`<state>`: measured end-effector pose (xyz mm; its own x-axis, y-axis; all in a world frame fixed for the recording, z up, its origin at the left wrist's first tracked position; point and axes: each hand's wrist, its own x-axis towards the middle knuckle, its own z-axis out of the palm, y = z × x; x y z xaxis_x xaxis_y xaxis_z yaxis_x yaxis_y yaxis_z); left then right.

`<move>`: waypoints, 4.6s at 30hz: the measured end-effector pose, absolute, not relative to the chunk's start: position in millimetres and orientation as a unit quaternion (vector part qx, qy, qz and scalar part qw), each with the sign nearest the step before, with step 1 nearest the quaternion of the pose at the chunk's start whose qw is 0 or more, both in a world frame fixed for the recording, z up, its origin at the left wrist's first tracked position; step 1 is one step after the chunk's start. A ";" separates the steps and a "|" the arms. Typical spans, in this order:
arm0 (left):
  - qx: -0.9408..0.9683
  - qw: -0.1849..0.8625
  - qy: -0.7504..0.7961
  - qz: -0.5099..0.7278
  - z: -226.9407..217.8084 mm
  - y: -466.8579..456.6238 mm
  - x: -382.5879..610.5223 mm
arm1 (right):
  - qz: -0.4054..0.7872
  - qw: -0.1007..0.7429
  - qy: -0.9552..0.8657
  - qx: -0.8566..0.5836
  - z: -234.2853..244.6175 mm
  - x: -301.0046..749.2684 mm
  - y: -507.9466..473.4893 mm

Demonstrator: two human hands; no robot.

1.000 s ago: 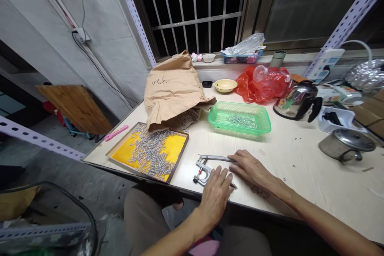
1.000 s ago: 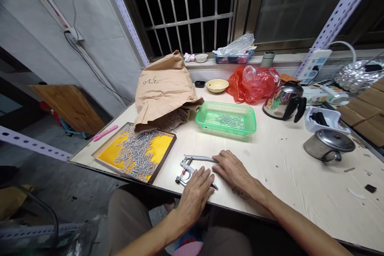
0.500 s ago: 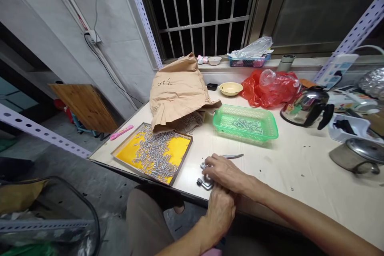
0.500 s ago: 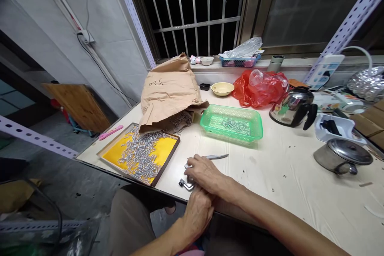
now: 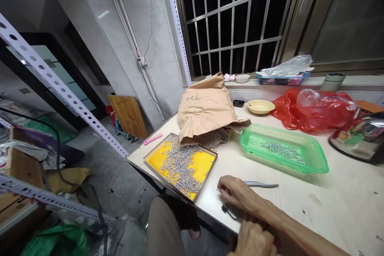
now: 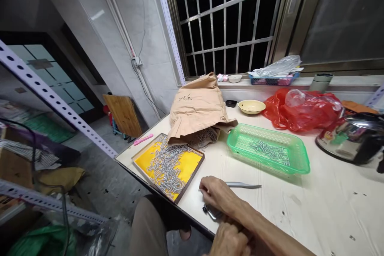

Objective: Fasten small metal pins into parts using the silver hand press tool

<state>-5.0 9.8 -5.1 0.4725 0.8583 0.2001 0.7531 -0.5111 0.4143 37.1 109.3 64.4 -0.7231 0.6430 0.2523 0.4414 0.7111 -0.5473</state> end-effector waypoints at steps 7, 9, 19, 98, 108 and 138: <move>0.714 0.025 0.649 0.262 91.5 59.1 -133.2 | 0.120 0.425 -0.735 -0.515 120.5 148.3 147.7; 0.679 -0.014 0.706 0.199 96.7 75.4 -166.6 | 0.060 0.410 -0.697 -0.585 112.8 188.3 164.2; 0.691 -0.043 0.722 0.012 88.8 101.8 -190.9 | -0.005 0.316 -0.786 -0.531 73.6 182.2 138.8; 0.568 0.492 0.659 0.037 74.1 103.6 -103.4 | 0.159 0.124 -0.794 -0.573 59.4 116.3 34.8; 0.481 0.592 0.646 -0.019 82.8 105.6 -97.3 | 0.099 0.152 -0.820 -0.543 51.8 128.0 38.4; 0.531 0.540 0.653 -0.013 86.8 79.8 -94.8 | 0.130 0.069 -0.865 -0.479 69.6 152.0 82.8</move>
<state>-94.8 79.8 86.8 0.1472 0.6801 -0.7182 0.7078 0.4347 0.5568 152.0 82.8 69.6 -0.5314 0.8471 -0.0058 0.8113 0.5069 -0.2913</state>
